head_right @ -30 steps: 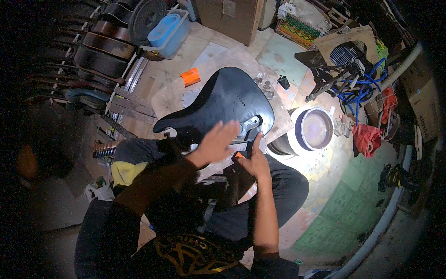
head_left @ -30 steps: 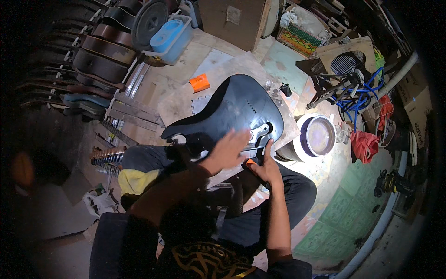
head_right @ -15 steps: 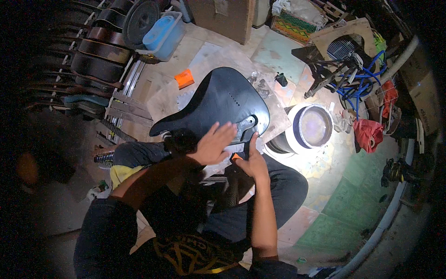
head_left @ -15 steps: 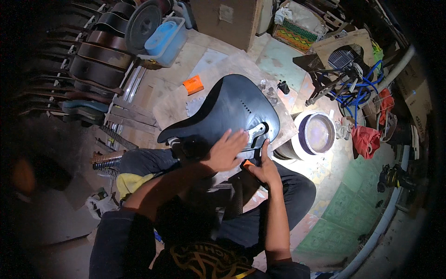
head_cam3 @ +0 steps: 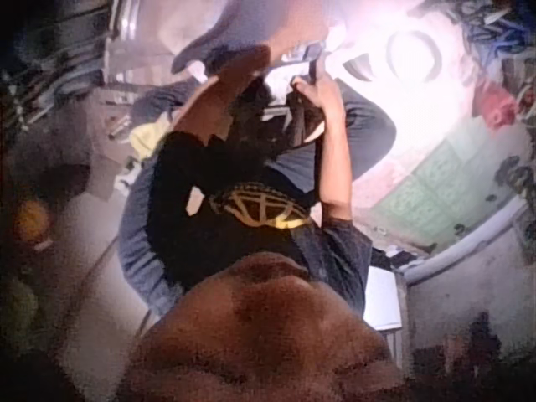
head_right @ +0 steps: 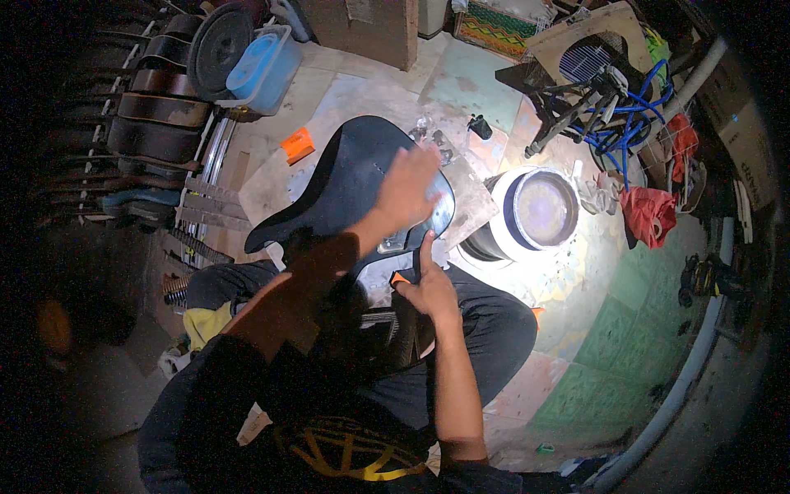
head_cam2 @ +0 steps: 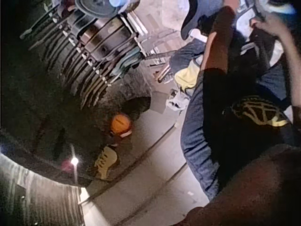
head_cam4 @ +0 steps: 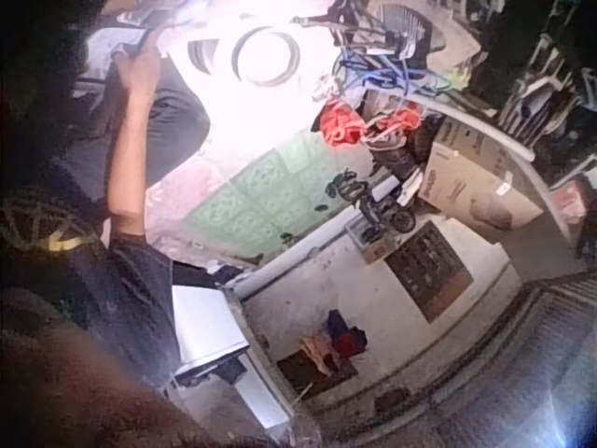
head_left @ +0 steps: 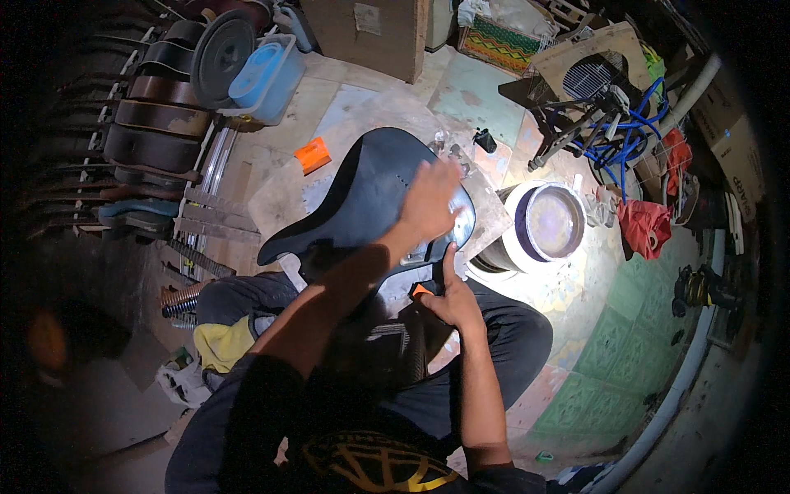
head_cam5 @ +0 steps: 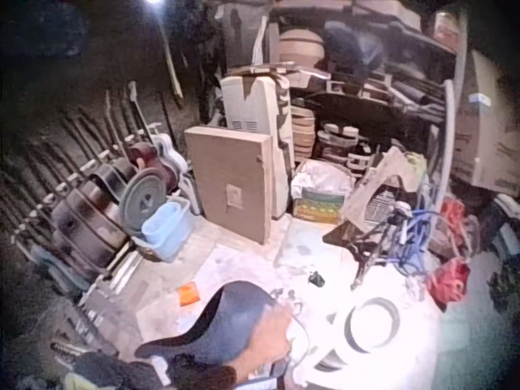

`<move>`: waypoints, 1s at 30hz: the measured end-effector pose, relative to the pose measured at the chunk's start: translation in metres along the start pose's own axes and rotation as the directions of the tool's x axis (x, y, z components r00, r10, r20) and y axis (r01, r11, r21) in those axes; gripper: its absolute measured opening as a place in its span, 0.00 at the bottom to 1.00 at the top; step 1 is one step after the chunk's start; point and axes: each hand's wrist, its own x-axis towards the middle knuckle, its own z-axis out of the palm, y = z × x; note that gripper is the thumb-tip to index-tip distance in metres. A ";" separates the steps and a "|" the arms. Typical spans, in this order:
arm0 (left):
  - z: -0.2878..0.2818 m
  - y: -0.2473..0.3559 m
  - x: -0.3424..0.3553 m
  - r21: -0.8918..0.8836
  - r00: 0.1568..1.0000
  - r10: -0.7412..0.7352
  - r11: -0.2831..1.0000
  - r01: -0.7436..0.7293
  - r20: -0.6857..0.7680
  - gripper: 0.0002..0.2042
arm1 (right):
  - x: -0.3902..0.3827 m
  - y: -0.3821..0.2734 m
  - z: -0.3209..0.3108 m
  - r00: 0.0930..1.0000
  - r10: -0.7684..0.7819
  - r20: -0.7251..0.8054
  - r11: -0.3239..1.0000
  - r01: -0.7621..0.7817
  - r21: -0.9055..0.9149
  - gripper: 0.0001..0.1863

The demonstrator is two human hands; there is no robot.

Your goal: The person polishes the body of a black electric guitar, first by wiping it with a yellow cloth and then applying a substance from a container using a small sponge, covering the surface in circular motions.

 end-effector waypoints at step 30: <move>-0.001 -0.001 0.008 0.026 0.998 0.035 0.999 -0.034 -0.044 0.34 | -0.028 0.005 -0.022 0.932 0.120 0.343 0.977 -0.051 -0.205 0.50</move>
